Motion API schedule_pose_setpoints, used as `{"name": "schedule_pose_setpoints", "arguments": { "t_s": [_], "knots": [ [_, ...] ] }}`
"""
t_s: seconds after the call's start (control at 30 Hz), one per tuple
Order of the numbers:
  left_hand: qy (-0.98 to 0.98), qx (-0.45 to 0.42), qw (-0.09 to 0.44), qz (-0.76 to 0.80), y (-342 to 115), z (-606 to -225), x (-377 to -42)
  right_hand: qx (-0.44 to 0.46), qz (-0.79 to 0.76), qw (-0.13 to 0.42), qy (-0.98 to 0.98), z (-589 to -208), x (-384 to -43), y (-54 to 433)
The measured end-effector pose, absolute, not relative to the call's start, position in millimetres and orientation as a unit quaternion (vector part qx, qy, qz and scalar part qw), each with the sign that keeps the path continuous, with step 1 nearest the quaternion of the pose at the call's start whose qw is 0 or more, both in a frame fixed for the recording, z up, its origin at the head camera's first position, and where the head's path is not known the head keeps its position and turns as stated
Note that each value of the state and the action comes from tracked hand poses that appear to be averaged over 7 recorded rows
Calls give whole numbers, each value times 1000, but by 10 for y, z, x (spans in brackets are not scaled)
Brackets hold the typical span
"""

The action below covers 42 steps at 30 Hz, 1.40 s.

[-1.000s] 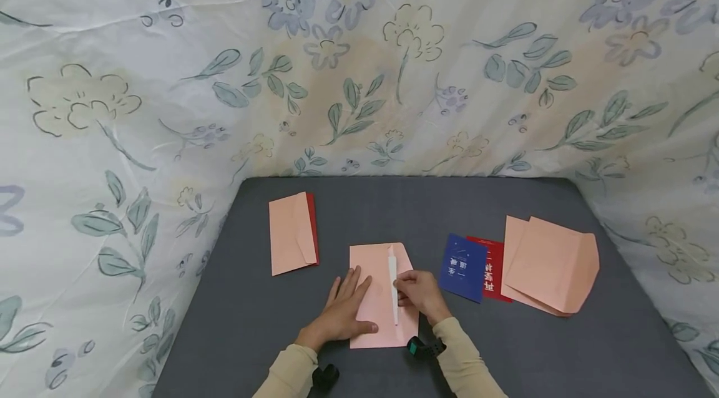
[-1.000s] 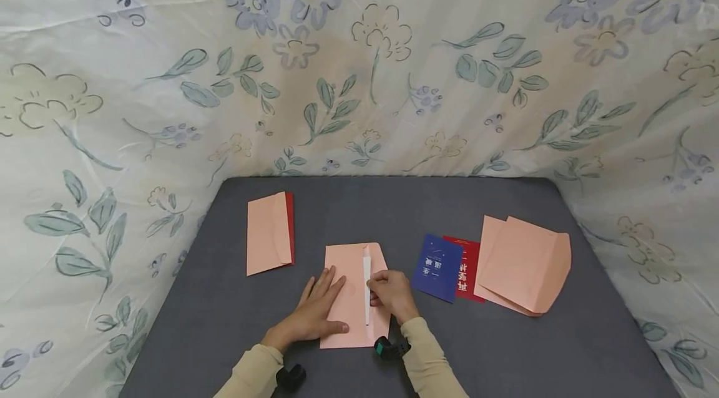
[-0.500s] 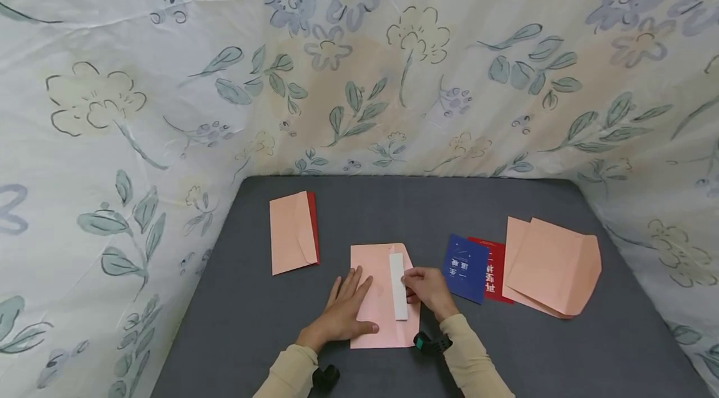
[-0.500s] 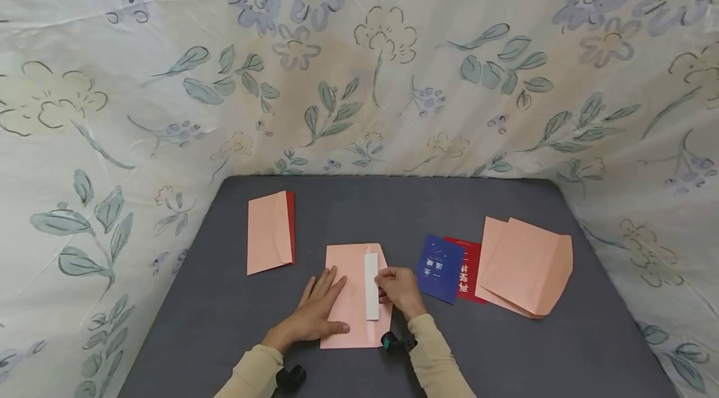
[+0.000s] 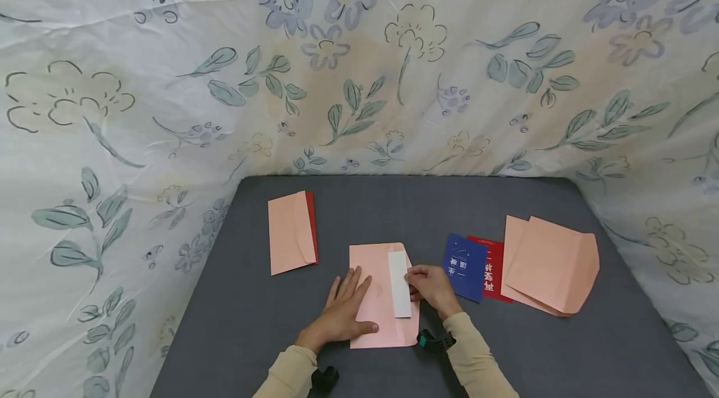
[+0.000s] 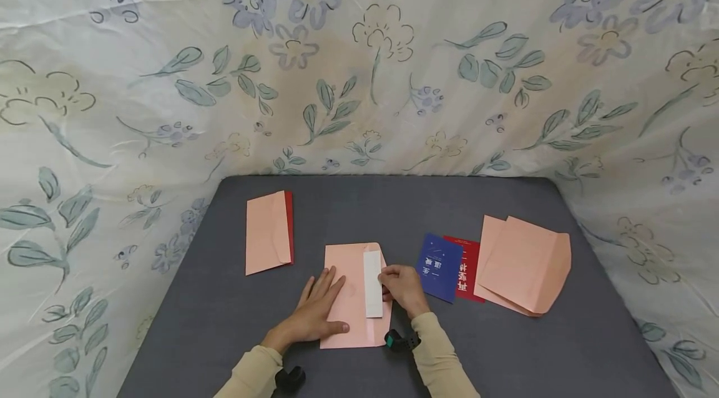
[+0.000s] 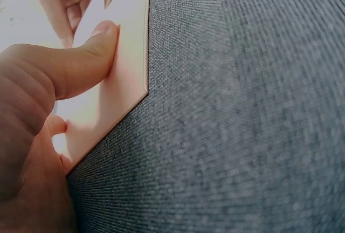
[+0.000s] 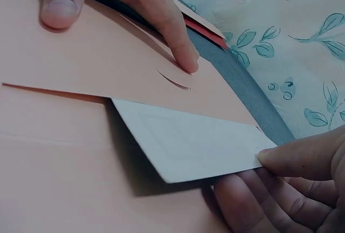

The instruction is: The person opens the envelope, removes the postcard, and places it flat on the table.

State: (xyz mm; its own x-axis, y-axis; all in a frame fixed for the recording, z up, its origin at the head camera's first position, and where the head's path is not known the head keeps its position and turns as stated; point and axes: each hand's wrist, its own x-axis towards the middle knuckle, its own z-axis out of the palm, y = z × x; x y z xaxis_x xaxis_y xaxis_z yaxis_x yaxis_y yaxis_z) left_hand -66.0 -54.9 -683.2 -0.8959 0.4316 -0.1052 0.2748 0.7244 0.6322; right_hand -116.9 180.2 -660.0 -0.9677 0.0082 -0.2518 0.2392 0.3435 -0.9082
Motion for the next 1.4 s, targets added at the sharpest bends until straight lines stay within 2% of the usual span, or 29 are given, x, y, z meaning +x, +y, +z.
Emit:
{"name": "schedule_pose_setpoints", "arguments": {
  "t_s": [0.7, 1.07, 1.4],
  "knots": [
    [925, 194, 117, 306, -421, -6729, -600, 79, -584, 99, 802, -6621, -1119, 1935],
    [924, 182, 118, 314, -520, -6790, -579, 79, -597, 125, 789, -6628, -1126, 1854],
    [921, 183, 137, 317, -525, -6700, -577, 87, -594, 119, 791, -6549, -1107, 1840]
  ]
}}
